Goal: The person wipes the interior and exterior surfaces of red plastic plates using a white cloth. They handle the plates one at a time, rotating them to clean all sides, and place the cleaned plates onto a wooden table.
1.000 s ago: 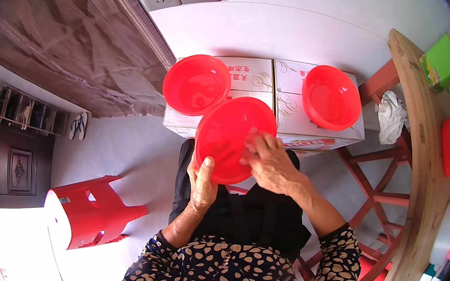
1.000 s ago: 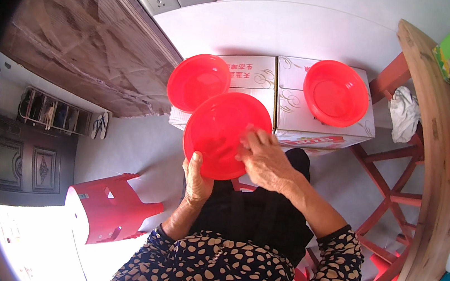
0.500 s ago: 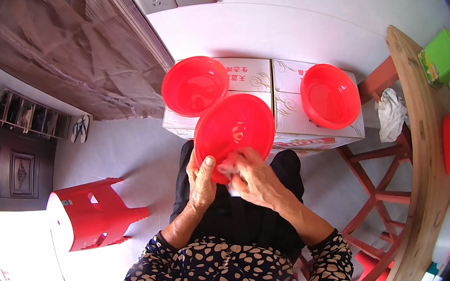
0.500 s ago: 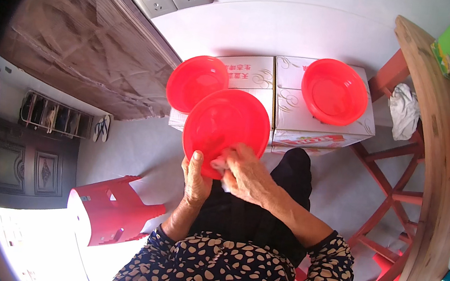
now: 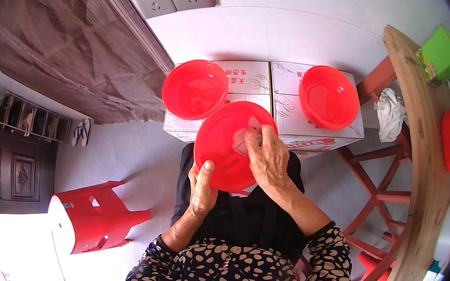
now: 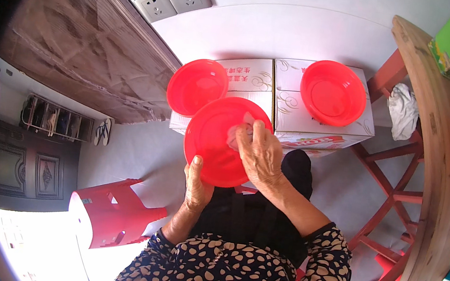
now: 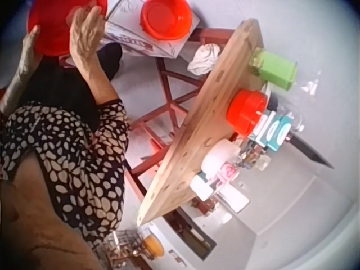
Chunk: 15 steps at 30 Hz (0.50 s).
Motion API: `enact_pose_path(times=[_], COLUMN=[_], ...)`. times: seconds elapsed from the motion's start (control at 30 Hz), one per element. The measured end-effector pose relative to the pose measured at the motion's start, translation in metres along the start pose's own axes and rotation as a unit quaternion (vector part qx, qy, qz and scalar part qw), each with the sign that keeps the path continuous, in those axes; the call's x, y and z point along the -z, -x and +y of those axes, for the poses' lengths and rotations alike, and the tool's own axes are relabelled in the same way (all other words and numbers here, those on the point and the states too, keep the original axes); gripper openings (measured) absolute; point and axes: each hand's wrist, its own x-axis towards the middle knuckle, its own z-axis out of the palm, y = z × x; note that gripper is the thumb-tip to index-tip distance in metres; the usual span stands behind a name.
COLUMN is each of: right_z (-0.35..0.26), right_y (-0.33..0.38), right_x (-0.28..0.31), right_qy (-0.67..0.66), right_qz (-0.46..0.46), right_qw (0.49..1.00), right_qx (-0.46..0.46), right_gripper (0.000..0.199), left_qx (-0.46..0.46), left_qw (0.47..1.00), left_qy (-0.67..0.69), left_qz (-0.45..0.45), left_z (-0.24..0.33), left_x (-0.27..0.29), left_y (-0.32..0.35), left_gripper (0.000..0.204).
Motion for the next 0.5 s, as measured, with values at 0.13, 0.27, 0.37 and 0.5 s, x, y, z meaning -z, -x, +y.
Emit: enact_pose_path(times=[0.13,0.27,0.37,0.5], right_z=[-0.028,-0.040,-0.037,-0.024], right_y=[-0.001,-0.014,-0.018,-0.032], right_x=[0.008,0.004,-0.016,-0.007], right_qy=[-0.212,-0.282,-0.227,-0.099], right_qz=[-0.095,-0.076,-0.085,-0.111], right_qw=[0.972,0.952,0.963,0.986], right_qx=[-0.025,0.087,0.119,0.073], right_gripper=[0.064,0.056,0.049,0.059], left_qx=[-0.005,0.020,0.036,0.008], left_qw=[1.000,1.000,0.998,0.999], left_qy=[0.001,-0.008,0.043,0.030], left_qz=[0.004,0.000,0.012,-0.003], left_z=[0.000,0.001,0.000,0.004], left_x=[0.004,0.007,0.010,0.010], left_y=[-0.003,0.000,0.000,-0.004], left_gripper=[0.058,0.054,0.054,0.055])
